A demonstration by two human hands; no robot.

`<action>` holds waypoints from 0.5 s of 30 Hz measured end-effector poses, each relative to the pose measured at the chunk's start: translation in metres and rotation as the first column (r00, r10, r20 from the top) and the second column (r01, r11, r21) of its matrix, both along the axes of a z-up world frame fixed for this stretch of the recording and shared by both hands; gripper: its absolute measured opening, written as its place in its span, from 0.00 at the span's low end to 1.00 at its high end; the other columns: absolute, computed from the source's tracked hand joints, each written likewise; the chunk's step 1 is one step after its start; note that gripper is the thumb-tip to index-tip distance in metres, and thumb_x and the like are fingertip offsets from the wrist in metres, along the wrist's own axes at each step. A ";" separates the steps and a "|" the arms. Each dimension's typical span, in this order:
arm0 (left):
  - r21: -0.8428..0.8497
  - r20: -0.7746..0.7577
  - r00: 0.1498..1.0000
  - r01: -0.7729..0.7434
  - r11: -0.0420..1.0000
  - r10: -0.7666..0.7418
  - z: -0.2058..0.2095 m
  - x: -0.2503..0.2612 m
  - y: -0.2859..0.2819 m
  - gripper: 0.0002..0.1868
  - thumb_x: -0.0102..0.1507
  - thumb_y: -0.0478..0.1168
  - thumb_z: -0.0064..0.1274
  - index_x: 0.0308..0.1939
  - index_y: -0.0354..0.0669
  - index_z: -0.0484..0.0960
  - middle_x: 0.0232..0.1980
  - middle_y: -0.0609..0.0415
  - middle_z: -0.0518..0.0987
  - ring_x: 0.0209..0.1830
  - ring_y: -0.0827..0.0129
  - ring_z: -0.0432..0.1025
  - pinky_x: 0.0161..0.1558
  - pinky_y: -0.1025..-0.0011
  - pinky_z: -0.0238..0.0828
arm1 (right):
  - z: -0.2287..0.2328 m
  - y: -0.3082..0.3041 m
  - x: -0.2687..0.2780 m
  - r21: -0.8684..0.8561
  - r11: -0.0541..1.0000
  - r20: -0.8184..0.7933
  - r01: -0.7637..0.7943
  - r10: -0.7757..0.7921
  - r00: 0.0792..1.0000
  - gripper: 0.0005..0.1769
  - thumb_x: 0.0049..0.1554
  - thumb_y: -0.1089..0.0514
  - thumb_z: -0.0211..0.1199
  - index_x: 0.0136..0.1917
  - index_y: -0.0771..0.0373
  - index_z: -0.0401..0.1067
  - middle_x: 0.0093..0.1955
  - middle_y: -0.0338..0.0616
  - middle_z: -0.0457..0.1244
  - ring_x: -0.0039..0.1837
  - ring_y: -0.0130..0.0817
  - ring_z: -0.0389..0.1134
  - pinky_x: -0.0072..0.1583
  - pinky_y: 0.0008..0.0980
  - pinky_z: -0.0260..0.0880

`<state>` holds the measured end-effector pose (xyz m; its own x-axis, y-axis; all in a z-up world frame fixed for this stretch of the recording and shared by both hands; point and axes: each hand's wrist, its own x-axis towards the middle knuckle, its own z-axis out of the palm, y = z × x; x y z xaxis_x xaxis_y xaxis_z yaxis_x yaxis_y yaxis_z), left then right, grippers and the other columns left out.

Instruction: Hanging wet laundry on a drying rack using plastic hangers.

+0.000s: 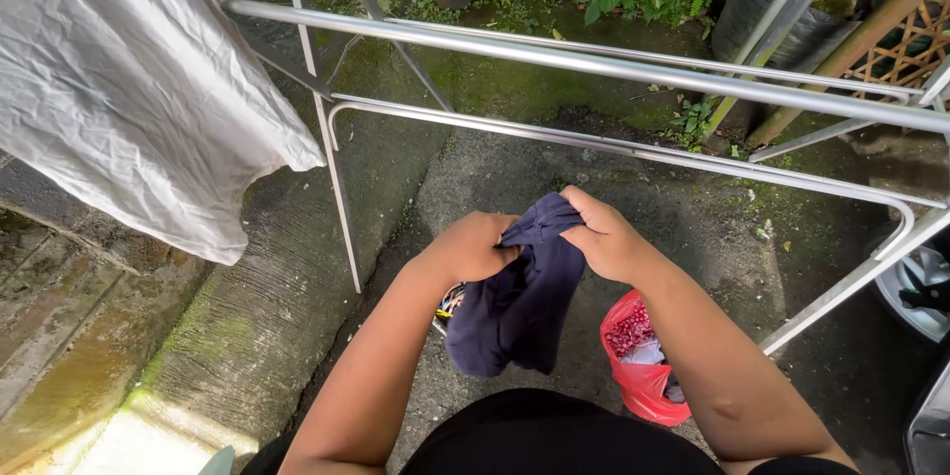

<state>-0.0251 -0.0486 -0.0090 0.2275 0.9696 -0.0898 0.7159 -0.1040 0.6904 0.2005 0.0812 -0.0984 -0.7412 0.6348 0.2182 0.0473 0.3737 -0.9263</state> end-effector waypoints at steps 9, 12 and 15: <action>0.018 0.863 0.502 -0.136 0.991 0.053 -0.052 -0.010 0.024 0.10 0.65 0.33 0.54 0.50 0.35 0.81 0.43 0.50 0.79 0.49 0.69 0.70 0.58 0.66 0.70 | 0.087 -0.035 -0.005 0.061 0.998 0.336 -0.034 0.012 0.942 0.26 0.41 0.52 0.82 0.50 0.62 0.75 0.42 0.44 0.70 0.49 0.32 0.66 0.57 0.41 0.69; 0.048 0.868 0.497 -0.113 0.992 0.015 -0.043 -0.004 0.024 0.08 0.64 0.34 0.57 0.47 0.38 0.82 0.39 0.52 0.79 0.44 0.71 0.71 0.52 0.69 0.73 | 0.056 -0.021 0.002 0.109 0.993 0.406 -0.036 -0.011 0.914 0.19 0.47 0.52 0.78 0.36 0.64 0.70 0.33 0.44 0.64 0.42 0.33 0.63 0.48 0.36 0.66; 0.053 0.806 0.591 -0.045 0.998 -0.016 -0.045 -0.002 0.029 0.09 0.62 0.32 0.57 0.46 0.41 0.83 0.38 0.55 0.79 0.43 0.73 0.70 0.50 0.72 0.73 | 0.049 -0.014 0.007 0.053 0.998 0.273 -0.017 0.002 0.962 0.06 0.53 0.61 0.71 0.44 0.63 0.77 0.41 0.39 0.68 0.49 0.29 0.66 0.56 0.35 0.68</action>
<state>-0.0266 -0.0200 -0.0543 0.1628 0.9698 0.1817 -0.1282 -0.1618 0.9785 0.2071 0.0674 -0.0495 -0.7836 0.6199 0.0414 0.2910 0.4251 -0.8571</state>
